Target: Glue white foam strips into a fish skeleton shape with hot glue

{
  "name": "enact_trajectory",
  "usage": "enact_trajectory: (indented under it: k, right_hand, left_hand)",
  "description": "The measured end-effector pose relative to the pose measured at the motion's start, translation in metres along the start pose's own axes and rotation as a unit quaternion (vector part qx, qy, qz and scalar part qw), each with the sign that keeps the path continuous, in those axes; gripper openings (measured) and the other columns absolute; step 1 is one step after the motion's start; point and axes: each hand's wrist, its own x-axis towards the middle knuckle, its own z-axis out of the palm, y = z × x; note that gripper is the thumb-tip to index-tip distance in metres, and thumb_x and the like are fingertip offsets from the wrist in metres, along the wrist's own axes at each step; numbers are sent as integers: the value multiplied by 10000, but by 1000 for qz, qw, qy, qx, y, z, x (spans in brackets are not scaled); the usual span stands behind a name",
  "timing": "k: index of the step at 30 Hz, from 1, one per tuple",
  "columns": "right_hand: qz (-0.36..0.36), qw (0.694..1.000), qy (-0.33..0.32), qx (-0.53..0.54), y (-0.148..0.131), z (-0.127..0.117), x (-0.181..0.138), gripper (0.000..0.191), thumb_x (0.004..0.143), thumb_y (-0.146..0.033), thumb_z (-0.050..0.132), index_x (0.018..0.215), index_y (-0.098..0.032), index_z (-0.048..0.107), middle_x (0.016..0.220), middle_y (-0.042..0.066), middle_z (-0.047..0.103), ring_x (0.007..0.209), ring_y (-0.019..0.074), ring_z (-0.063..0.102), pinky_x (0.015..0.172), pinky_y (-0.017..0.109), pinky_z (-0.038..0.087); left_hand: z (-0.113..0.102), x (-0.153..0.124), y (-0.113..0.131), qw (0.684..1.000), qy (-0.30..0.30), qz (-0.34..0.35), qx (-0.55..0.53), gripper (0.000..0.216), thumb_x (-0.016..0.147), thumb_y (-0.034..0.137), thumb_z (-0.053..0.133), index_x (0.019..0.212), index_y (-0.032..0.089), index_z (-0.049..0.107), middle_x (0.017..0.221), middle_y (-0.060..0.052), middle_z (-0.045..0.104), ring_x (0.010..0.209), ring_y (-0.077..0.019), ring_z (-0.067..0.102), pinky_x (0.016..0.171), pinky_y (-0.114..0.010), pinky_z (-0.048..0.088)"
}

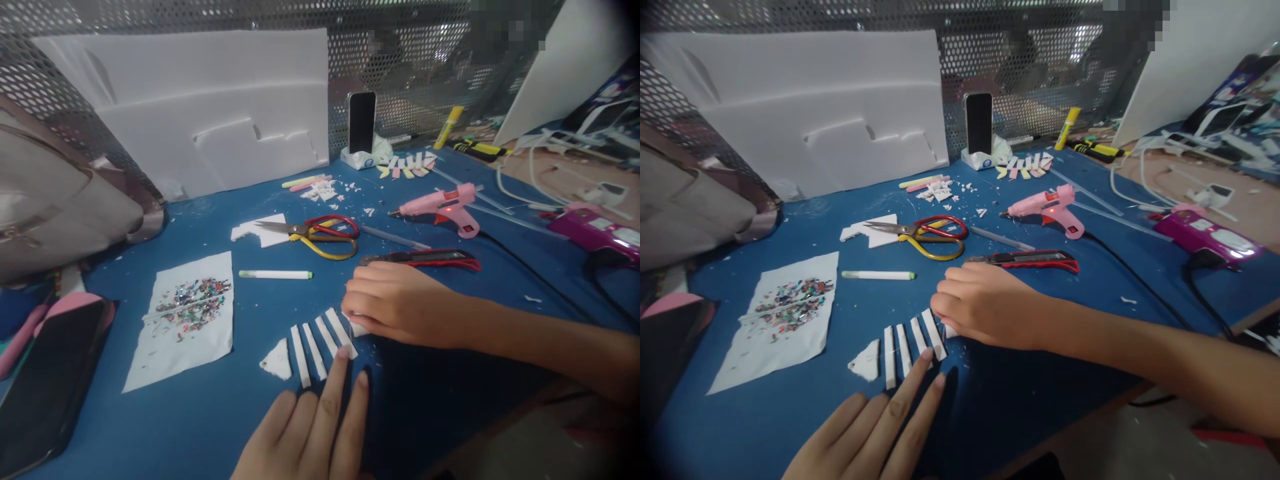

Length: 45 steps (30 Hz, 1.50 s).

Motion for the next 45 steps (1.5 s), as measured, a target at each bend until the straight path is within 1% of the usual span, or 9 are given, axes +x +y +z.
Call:
enact_trajectory:
  k: [4, 10, 15, 26, 34, 39, 42, 43, 45]
  right_hand:
    - [-5, 1000, 9, -2, 0, 1, -1, 212, 986, -287, 411, 890, -167, 558, 858, 40, 581, 776, 182, 397, 720, 318, 252]
    - [-5, 1000, 8, -7, -1, 1, -1, 197, 978, -254, 414, 896, -163, 569, 858, 46, 582, 772, 186, 387, 710, 319, 247]
    - [-9, 1000, 15, -13, -1, 1, 0, 189, 970, -242, 433, 890, -156, 581, 846, 47, 582, 760, 182, 386, 704, 318, 243]
    - [-12, 1000, 20, -15, -1, 3, -2, 189, 971, -243, 435, 890, -153, 581, 841, 50, 580, 758, 180, 394, 706, 320, 246]
    - [-4, 999, 30, -27, -1, 1, -3, 226, 983, -254, 403, 911, -158, 594, 843, 52, 587, 767, 190, 430, 729, 331, 300]
    - [63, 996, 70, -3, -10, -15, -21, 172, 952, -298, 480, 984, -178, 599, 968, 76, 617, 877, 210, 522, 774, 346, 391]
    - [118, 981, 113, 100, -21, -30, -52, 153, 915, -331, 552, 1032, -236, 579, 1086, 69, 612, 986, 199, 568, 818, 326, 454]
    - [144, 974, 119, 132, -23, -33, -64, 123, 903, -320, 566, 1006, -252, 577, 1089, 67, 615, 990, 201, 581, 801, 320, 470]
    - [213, 950, 177, 145, -21, -36, -89, 66, 911, -294, 537, 878, -256, 581, 989, 64, 637, 891, 199, 607, 713, 313, 476]
  left_hand:
    - [5, 6, 6, 1000, -18, -20, 4, 489, 1012, 336, 293, 1369, 44, 456, 1348, -232, 525, 704, -171, 657, 644, -306, 473]
    - [8, 10, 10, 996, -71, -58, -6, 660, 924, 496, 504, 1404, 53, 411, 1384, -260, 470, 795, -226, 691, 674, -330, 502]
    - [8, 12, 12, 996, -58, -68, -8, 682, 881, 479, 578, 1390, 47, 437, 1368, -263, 490, 804, -229, 694, 672, -326, 511]
    - [8, 12, 12, 995, -67, -78, -2, 649, 866, 428, 590, 1383, 58, 462, 1371, -261, 491, 808, -234, 700, 670, -324, 532]
    - [11, 10, 13, 994, -68, -82, -13, 657, 889, 477, 558, 1383, 56, 457, 1379, -277, 471, 828, -237, 704, 684, -323, 545]
    - [12, 10, 13, 995, -68, -75, -3, 658, 877, 456, 579, 1385, 56, 457, 1374, -269, 480, 813, -234, 704, 689, -323, 540]
    - [13, 10, 13, 995, -56, -77, -6, 625, 863, 405, 590, 1368, 54, 477, 1356, -266, 502, 793, -226, 704, 681, -315, 538]
    - [14, 10, 13, 995, -56, -76, -8, 613, 862, 383, 585, 1366, 51, 478, 1353, -266, 505, 785, -223, 703, 674, -313, 538]
    - [14, 10, 13, 995, -62, -71, -11, 588, 863, 337, 564, 1367, 46, 475, 1354, -267, 502, 768, -215, 699, 661, -312, 539]
